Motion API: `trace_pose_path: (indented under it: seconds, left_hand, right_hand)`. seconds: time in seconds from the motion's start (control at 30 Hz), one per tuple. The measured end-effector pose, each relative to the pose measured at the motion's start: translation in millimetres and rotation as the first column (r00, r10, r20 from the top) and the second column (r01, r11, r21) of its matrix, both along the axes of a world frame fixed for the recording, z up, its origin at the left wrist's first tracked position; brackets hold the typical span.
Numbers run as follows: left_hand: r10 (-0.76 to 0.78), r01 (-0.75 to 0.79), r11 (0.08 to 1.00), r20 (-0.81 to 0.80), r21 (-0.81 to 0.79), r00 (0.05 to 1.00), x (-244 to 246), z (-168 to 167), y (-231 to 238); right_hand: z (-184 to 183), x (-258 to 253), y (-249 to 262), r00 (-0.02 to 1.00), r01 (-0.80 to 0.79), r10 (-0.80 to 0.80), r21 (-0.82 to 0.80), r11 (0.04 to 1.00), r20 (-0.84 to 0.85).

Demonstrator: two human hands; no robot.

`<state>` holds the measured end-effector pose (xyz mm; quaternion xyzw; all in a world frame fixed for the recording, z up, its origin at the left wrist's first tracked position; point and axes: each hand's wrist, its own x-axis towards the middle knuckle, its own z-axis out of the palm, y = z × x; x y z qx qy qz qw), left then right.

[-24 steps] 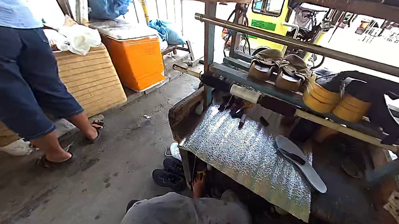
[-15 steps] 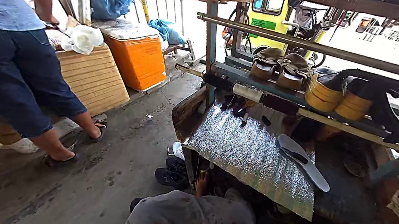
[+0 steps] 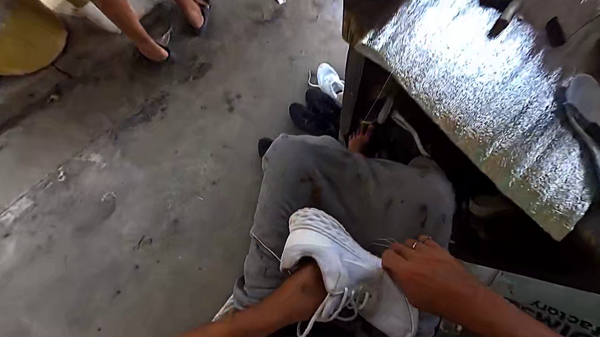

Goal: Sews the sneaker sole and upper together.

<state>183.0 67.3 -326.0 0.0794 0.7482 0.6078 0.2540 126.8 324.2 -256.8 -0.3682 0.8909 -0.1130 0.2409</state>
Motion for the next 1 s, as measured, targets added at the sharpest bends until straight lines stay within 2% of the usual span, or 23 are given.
trace_pose_path:
  seconds: [0.1, 0.23, 0.37, 0.43, 0.53, 0.63, 0.73, 0.83, 0.9, 1.0]
  left_hand:
    - [0.010, -0.008, 1.000, -0.108, 0.024, 0.994, 0.1, -9.5, 2.1]
    - [-0.169, 0.160, 0.982, -0.080, -0.102, 0.982, -7.5, -2.0, 1.7]
    - [-0.301, 0.295, 0.950, -0.043, -0.101, 0.953, -11.5, 1.0, -1.2]
    - [-0.354, 0.347, 0.932, -0.054, -0.101, 0.934, -14.8, 3.6, -2.5]
    - [-0.404, 0.397, 0.913, -0.087, -0.092, 0.911, -20.2, 6.3, -2.8]
    - [-0.350, 0.338, 0.936, -0.163, -0.098, 0.922, -17.6, 6.1, 0.8]
    - [-0.292, 0.273, 0.955, -0.201, -0.120, 0.935, -14.2, 7.4, 3.0]
    - [-0.249, 0.226, 0.965, -0.202, -0.130, 0.947, -13.5, 7.9, 4.9]
    - [-0.154, 0.133, 0.986, -0.252, -0.100, 0.955, -9.9, 5.2, 8.2]
    - [-0.035, 0.037, 0.999, -0.344, 0.000, 0.938, -7.3, -3.7, 11.7]
  right_hand:
    - [1.8, -7.6, 1.1, 0.998, -0.058, 0.058, 0.005, 0.998, -0.025]
    - [6.7, -17.2, 0.1, 0.987, -0.156, 0.158, 0.054, 0.986, -0.016]
    - [18.6, -44.0, -7.4, 0.933, -0.271, 0.227, 0.130, 0.954, 0.277]
    - [18.3, -55.6, -13.2, 0.903, -0.300, 0.224, 0.165, 0.939, 0.367]
    - [15.9, -63.1, -21.3, 0.888, -0.334, 0.219, 0.240, 0.911, 0.404]
    - [18.9, -64.2, -23.8, 0.902, -0.343, 0.223, 0.302, 0.890, 0.369]
    - [23.6, -63.0, -16.8, 0.947, -0.235, 0.136, 0.337, 0.911, 0.292]
    - [23.4, -57.8, 8.7, 0.996, -0.082, 0.067, 0.297, 0.951, 0.061]
    - [27.6, -55.0, 30.1, 0.998, 0.009, 0.007, 0.238, 0.971, -0.068]
    - [38.1, -56.7, 65.9, 0.971, 0.206, -0.166, 0.251, 0.946, -0.173]
